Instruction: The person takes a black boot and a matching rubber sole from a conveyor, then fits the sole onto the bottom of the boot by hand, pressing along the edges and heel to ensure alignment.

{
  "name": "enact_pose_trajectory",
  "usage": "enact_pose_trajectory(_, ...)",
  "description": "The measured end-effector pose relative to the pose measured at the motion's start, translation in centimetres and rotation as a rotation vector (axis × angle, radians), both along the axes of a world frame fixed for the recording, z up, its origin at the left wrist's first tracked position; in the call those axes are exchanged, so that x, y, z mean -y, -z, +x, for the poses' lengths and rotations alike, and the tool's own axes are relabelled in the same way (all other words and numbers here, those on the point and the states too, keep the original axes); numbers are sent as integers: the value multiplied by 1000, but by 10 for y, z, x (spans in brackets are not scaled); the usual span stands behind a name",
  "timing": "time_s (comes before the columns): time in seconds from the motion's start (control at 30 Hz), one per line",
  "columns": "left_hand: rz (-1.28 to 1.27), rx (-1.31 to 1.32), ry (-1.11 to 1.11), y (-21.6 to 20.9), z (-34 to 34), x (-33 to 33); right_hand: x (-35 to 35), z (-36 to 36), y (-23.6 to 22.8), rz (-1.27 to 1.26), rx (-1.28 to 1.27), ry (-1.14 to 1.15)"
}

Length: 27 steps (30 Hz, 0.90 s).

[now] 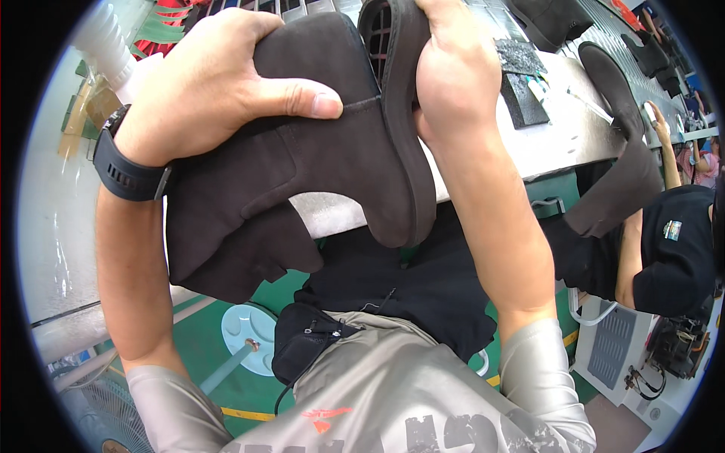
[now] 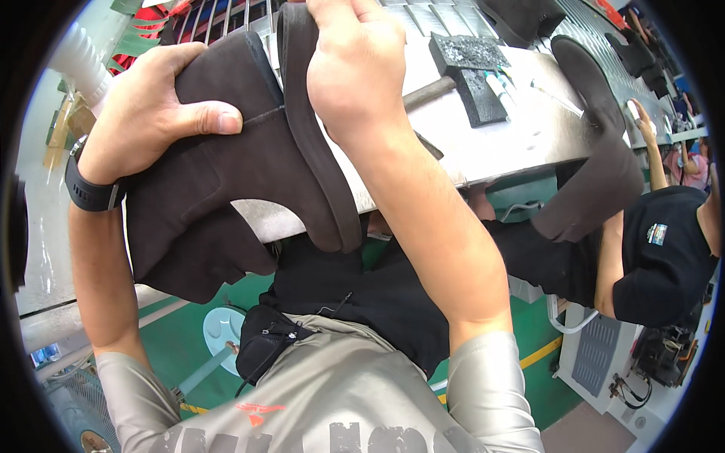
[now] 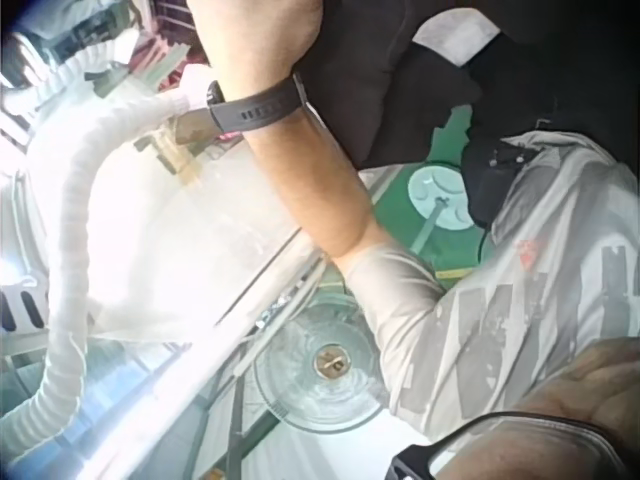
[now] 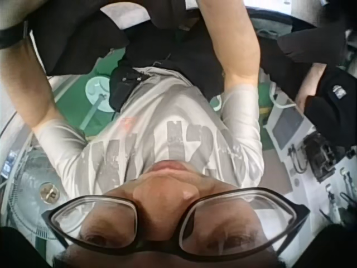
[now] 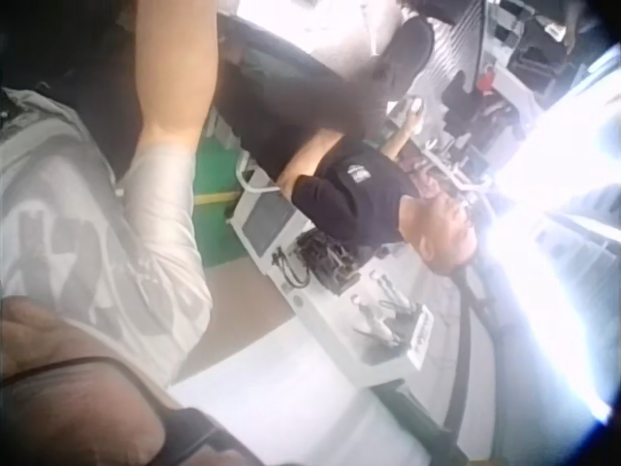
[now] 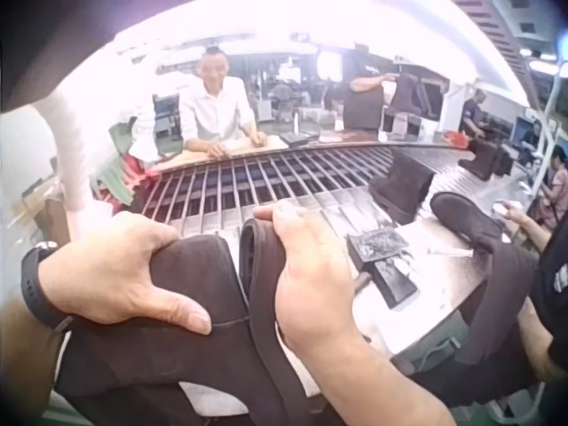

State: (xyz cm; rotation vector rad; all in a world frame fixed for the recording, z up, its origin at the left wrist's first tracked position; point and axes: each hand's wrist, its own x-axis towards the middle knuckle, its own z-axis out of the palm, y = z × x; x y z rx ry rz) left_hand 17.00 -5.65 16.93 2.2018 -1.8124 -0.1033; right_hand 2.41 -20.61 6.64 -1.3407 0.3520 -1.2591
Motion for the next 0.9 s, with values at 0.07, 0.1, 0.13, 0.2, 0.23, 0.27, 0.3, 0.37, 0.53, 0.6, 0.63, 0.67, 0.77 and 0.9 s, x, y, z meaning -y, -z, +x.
enact_pose_trajectory(0.07, -35, 73, 12, 0, -1, 3, 0, -1, -3, 22, -63, 6)
enact_pose_trajectory(0.1, -35, 76, 20, 0, 0, 3, 0, -1, -4, -28, -65, 12)
enact_pose_trajectory(0.13, -24, 96, 13, 0, 0, 3, 0, -2, -4, -76, -69, 18)
enact_pose_trajectory(0.2, -36, 62, 21, -1, 3, 3, -1, -3, -4, -19, -7, -44)
enact_pose_trajectory(0.23, -9, 31, 11, -1, 3, 3, -1, -2, -3, 10, 22, -76)
enact_pose_trajectory(0.27, 8, 36, 23, 0, 4, 3, -2, -2, -3, 38, 52, -108)
enact_pose_trajectory(0.3, 1, 77, 22, 0, 4, 3, -2, -1, -2, 86, 118, -110)
enact_pose_trajectory(0.37, -27, 24, 19, 2, 4, 3, -4, -1, 0, 186, 240, -158)
enact_pose_trajectory(0.53, -33, 25, 57, 2, 5, 5, -8, -10, -1, 179, 167, -127)
enact_pose_trajectory(0.6, 12, 1, 43, -1, 6, 7, -10, -12, -3, 219, 198, -152)
enact_pose_trajectory(0.63, 37, -32, 38, -2, 6, 7, -11, -12, -4, 218, 197, -152)
enact_pose_trajectory(0.67, 56, -22, 29, -3, 6, 7, -12, -12, -5, 190, 186, -163)
enact_pose_trajectory(0.77, 29, -80, 42, -4, 4, 7, -14, -7, -10, 69, 176, -128)
enact_pose_trajectory(0.9, -21, -17, 79, 1, 2, 5, -14, -3, -14, -83, 127, -33)
